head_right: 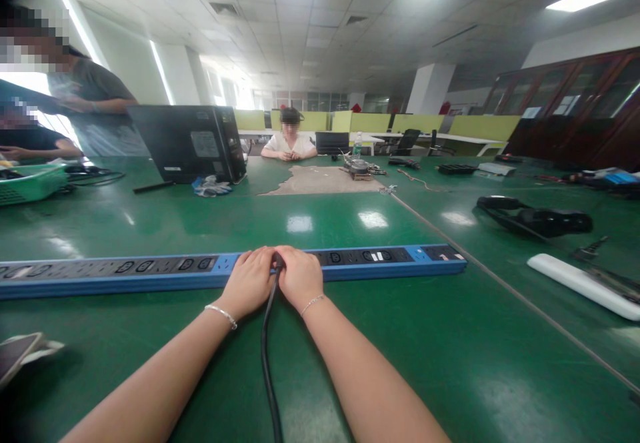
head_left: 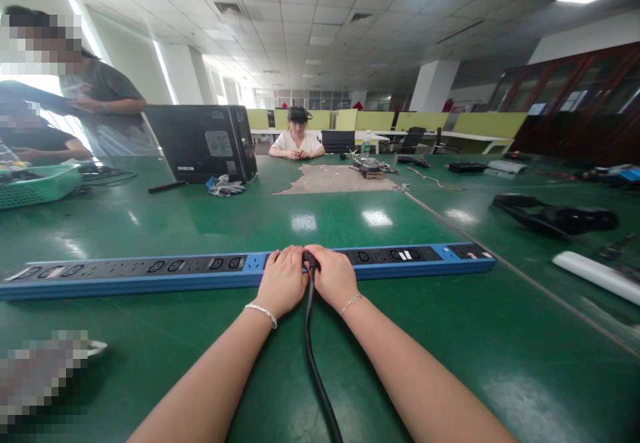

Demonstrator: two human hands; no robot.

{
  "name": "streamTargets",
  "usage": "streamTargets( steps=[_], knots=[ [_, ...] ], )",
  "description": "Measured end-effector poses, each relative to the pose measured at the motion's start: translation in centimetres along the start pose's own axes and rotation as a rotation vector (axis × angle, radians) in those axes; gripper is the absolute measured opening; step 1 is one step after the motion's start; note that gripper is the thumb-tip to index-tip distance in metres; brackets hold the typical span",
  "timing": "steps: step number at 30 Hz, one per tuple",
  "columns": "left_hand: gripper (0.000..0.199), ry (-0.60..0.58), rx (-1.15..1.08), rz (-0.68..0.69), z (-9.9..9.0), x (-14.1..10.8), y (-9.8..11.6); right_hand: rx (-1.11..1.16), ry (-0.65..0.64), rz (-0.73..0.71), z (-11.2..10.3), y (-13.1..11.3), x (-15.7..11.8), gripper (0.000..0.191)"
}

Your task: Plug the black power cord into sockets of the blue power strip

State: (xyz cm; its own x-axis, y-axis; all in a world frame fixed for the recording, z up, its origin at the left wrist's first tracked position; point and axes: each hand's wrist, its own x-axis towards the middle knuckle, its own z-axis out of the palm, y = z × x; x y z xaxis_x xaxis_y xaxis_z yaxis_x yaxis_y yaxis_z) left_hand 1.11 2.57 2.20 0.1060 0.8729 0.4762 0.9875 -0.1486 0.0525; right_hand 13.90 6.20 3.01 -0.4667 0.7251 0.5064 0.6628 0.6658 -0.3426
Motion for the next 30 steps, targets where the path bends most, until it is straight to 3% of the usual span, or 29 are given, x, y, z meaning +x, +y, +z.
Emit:
streamTargets(
  steps=[7, 30],
  knots=[
    [0.035, 0.018, -0.012, 0.014, 0.1, 0.0, 0.0, -0.017, 0.051, 0.027, 0.7, 0.2, -0.4, 0.037],
    [0.034, 0.024, -0.002, 0.021, 0.1, 0.0, -0.2, -0.043, 0.038, -0.006, 1.6, 0.4, -0.2, 0.033]
  ],
)
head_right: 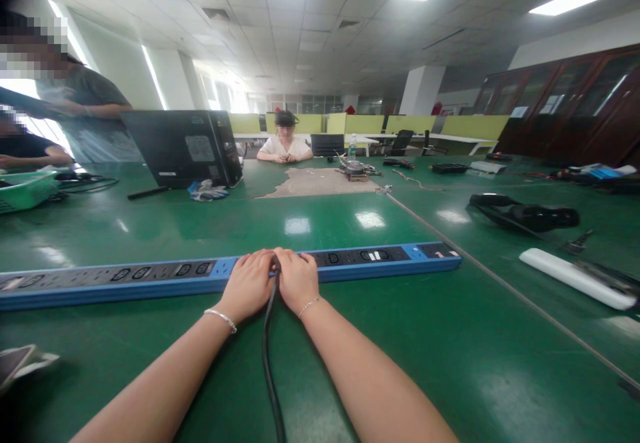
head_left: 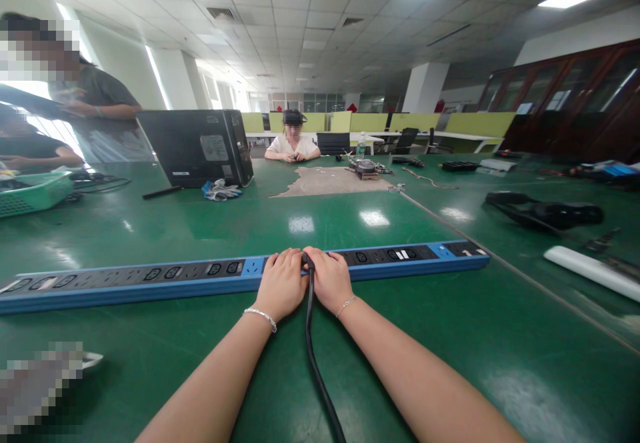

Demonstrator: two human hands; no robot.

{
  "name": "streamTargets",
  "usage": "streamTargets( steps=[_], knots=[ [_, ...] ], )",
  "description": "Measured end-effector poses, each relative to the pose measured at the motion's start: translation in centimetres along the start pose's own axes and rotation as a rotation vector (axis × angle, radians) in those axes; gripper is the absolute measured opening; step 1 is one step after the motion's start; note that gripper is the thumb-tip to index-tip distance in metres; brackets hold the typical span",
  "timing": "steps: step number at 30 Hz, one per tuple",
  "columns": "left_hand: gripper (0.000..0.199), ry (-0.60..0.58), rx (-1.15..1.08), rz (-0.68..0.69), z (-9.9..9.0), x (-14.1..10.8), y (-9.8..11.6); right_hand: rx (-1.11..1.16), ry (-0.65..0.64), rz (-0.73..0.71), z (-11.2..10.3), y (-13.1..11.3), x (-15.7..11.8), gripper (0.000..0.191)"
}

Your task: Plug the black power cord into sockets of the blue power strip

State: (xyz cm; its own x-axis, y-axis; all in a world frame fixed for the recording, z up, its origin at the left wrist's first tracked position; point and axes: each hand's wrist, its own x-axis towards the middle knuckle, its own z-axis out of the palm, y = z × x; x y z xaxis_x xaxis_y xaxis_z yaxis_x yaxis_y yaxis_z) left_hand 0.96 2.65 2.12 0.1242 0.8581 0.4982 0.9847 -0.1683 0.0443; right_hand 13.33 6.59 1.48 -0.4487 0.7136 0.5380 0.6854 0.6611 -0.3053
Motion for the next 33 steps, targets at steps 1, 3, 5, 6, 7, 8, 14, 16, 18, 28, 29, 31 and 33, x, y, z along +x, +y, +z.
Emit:
streamTargets(
  steps=[1, 3, 5, 6, 7, 8, 14, 16, 18, 28, 29, 31, 33],
  knots=[
    [0.034, 0.0, 0.002, 0.001, 0.0, 0.0, 0.0, -0.004, -0.003, 0.003, 0.0, 0.0, 0.0, 0.033],
    [0.035, -0.002, 0.0, 0.003, 0.0, 0.0, 0.0, -0.008, -0.006, 0.01, 0.0, 0.0, 0.0, 0.034],
    [0.034, -0.003, -0.004, 0.004, 0.0, 0.0, 0.0, -0.013, -0.013, 0.009, -0.1, -0.1, 0.1, 0.034],
    [0.034, -0.002, -0.005, 0.004, 0.0, 0.0, 0.0, -0.014, -0.013, 0.001, -0.3, -0.1, 0.1, 0.034],
    [0.034, 0.001, -0.002, 0.003, 0.1, 0.0, 0.0, -0.011, -0.007, -0.013, -0.4, -0.3, 0.1, 0.035],
    [0.034, 0.004, 0.003, 0.002, 0.1, 0.0, 0.0, -0.001, 0.009, -0.022, -0.6, -0.4, 0.1, 0.035],
    [0.036, -0.007, 0.004, 0.001, 0.2, 0.0, -0.1, 0.135, 0.217, 0.027, -1.8, 0.9, 0.6, 0.034],
    [0.04, -0.015, -0.003, -0.003, 0.2, 0.0, -0.1, 0.162, 0.298, 0.1, -2.6, 2.8, 0.7, 0.033],
    [0.042, -0.023, -0.004, -0.005, 0.2, 0.0, -0.2, 0.194, 0.399, 0.219, -4.0, 5.3, 0.4, 0.035],
    [0.043, -0.034, 0.002, -0.003, 0.2, 0.0, -0.4, 0.323, 0.343, 0.403, -7.9, 13.6, -2.2, 0.031],
    [0.043, -0.034, 0.004, -0.004, 0.2, 0.0, -0.4, 0.302, 0.312, 0.398, -7.8, 13.6, -2.2, 0.03],
    [0.043, -0.032, 0.008, -0.004, 0.2, 0.0, -0.4, 0.238, 0.258, 0.388, -7.6, 13.4, -2.2, 0.029],
    [0.043, -0.029, 0.009, -0.001, 0.3, 0.0, -0.4, 0.168, 0.228, 0.377, -7.6, 13.1, -2.1, 0.028]
  ],
)
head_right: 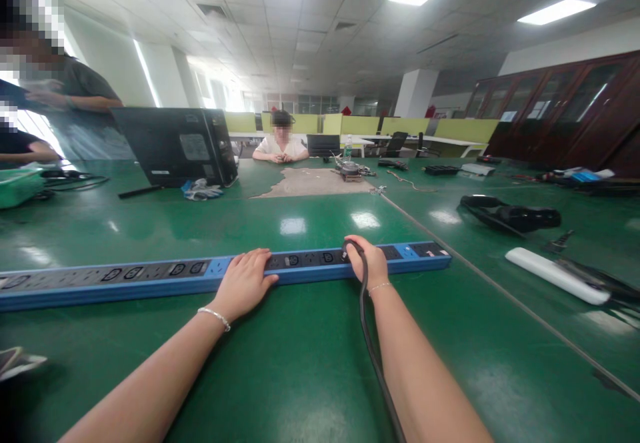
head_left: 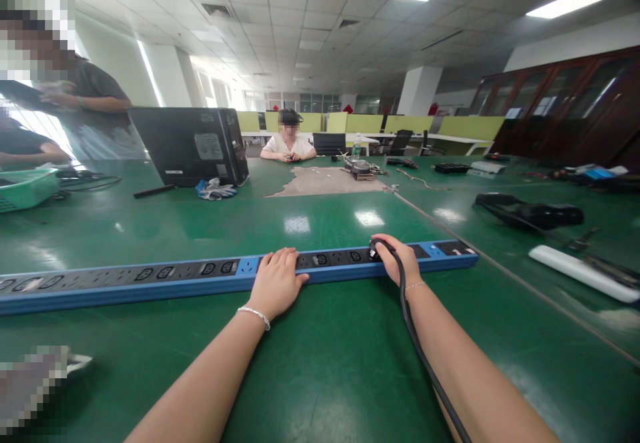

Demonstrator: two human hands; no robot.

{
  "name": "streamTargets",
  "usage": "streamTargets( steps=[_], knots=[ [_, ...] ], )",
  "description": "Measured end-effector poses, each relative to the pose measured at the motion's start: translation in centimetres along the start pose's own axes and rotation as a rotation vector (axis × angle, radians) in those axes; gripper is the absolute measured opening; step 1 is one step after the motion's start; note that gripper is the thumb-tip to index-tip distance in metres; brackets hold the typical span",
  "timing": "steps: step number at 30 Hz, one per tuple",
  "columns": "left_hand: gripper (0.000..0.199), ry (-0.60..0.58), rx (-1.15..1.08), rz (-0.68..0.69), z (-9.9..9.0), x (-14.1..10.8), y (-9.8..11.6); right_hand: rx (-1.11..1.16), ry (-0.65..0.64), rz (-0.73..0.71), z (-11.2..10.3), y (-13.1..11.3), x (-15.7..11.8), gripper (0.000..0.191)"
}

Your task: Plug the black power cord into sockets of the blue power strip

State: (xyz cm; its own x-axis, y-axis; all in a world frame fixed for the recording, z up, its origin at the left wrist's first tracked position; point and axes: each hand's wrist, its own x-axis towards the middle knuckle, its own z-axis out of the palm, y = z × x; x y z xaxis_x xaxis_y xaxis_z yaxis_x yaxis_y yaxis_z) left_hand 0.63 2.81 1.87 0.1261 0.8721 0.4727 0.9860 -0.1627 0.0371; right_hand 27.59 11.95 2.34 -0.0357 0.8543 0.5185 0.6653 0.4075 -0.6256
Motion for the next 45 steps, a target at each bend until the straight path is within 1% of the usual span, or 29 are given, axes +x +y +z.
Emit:
streamTargets(
  steps=[7, 10, 13, 16, 20, 24, 27, 30, 33, 37, 39, 45],
  knots=[
    [0.043, -0.005, -0.002, -0.002, 0.0, 0.1, 0.0, -0.176, -0.036, -0.157, 0.2, -0.5, -0.2, 0.028],
    [0.043, -0.007, 0.001, 0.0, -0.1, 0.0, 0.0, -0.21, -0.04, -0.204, 0.6, -0.7, -0.3, 0.028],
    [0.044, -0.009, 0.004, 0.002, -0.1, 0.0, 0.0, -0.204, -0.026, -0.211, 0.8, -0.7, -0.6, 0.029],
    [0.044, -0.009, 0.004, 0.002, -0.1, 0.0, 0.0, -0.25, -0.013, -0.199, 0.7, -0.6, -1.0, 0.031],
    [0.044, -0.008, 0.008, -0.007, -0.1, 0.0, 0.1, -0.331, -0.021, -0.245, 0.4, -0.4, -1.9, 0.035],
    [0.043, -0.007, 0.007, -0.01, 0.0, 0.1, 0.2, -0.34, 0.017, -0.275, 0.3, -0.7, -2.4, 0.035],
    [0.043, -0.008, 0.005, -0.012, 0.0, 0.1, 0.2, -0.356, -0.008, -0.264, 0.1, -1.2, -2.1, 0.033],
    [0.044, -0.012, 0.009, -0.017, -0.1, 0.0, 0.2, -0.376, -0.047, -0.202, 0.0, -1.8, -1.9, 0.03],
    [0.045, -0.014, 0.01, -0.017, -0.1, 0.0, 0.3, -0.378, -0.012, -0.145, 0.2, -2.2, -2.2, 0.031],
    [0.044, -0.018, 0.009, -0.016, -0.2, 0.0, 0.3, -0.37, 0.036, -0.141, 0.7, -2.2, -2.7, 0.033],
    [0.044, -0.019, 0.008, -0.019, -0.2, 0.0, 0.3, -0.361, 0.029, -0.146, 0.7, -2.2, -2.7, 0.033],
    [0.044, -0.019, 0.002, -0.02, -0.1, 0.0, 0.2, -0.322, -0.025, -0.096, 0.4, -2.3, -2.1, 0.03]
  ],
)
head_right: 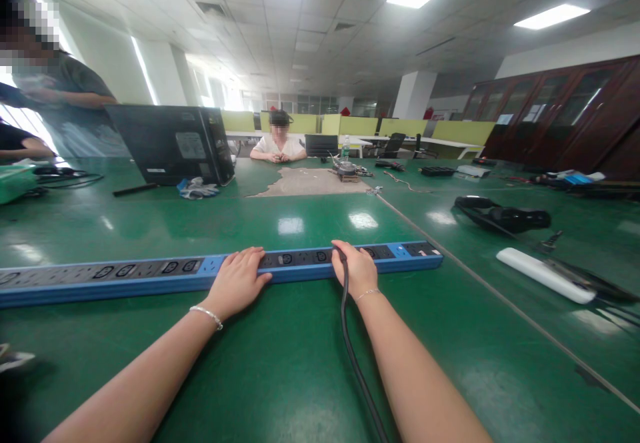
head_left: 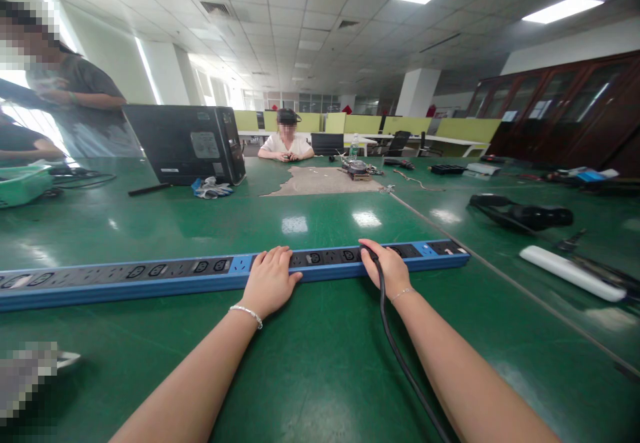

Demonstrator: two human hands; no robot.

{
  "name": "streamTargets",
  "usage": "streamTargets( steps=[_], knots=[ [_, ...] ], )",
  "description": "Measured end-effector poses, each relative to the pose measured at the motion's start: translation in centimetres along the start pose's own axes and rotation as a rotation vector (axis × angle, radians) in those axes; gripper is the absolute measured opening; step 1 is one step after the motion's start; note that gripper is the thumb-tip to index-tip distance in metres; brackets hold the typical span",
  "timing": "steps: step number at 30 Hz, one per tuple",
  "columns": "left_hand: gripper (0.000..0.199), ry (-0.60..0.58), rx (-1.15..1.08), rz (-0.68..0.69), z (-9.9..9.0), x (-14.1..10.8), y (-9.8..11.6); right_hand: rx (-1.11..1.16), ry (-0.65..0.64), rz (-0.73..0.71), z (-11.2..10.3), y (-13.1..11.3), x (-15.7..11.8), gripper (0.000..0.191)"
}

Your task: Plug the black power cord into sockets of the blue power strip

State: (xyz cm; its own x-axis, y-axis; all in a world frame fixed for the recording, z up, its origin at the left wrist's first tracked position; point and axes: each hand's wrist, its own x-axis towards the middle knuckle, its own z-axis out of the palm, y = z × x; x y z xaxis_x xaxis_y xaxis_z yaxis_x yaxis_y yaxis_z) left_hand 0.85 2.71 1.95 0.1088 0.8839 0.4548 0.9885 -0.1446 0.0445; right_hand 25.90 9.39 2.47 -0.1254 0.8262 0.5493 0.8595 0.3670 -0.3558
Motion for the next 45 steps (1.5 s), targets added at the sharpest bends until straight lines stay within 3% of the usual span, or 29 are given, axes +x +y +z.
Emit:
streamTargets(
  steps=[11, 17, 45],
  knots=[
    [0.044, -0.005, 0.015, 0.001, -0.1, 0.0, 0.0, 0.025, 0.137, -0.006, 2.4, 0.8, -0.4, 0.037],
    [0.044, -0.004, 0.018, 0.007, -0.2, 0.0, 0.1, -0.023, 0.175, 0.065, 2.4, 0.4, -0.3, 0.035],
    [0.044, -0.013, 0.011, -0.005, -0.2, 0.0, 0.1, -0.009, 0.203, 0.049, 2.2, 0.4, -0.3, 0.033]
  ],
)
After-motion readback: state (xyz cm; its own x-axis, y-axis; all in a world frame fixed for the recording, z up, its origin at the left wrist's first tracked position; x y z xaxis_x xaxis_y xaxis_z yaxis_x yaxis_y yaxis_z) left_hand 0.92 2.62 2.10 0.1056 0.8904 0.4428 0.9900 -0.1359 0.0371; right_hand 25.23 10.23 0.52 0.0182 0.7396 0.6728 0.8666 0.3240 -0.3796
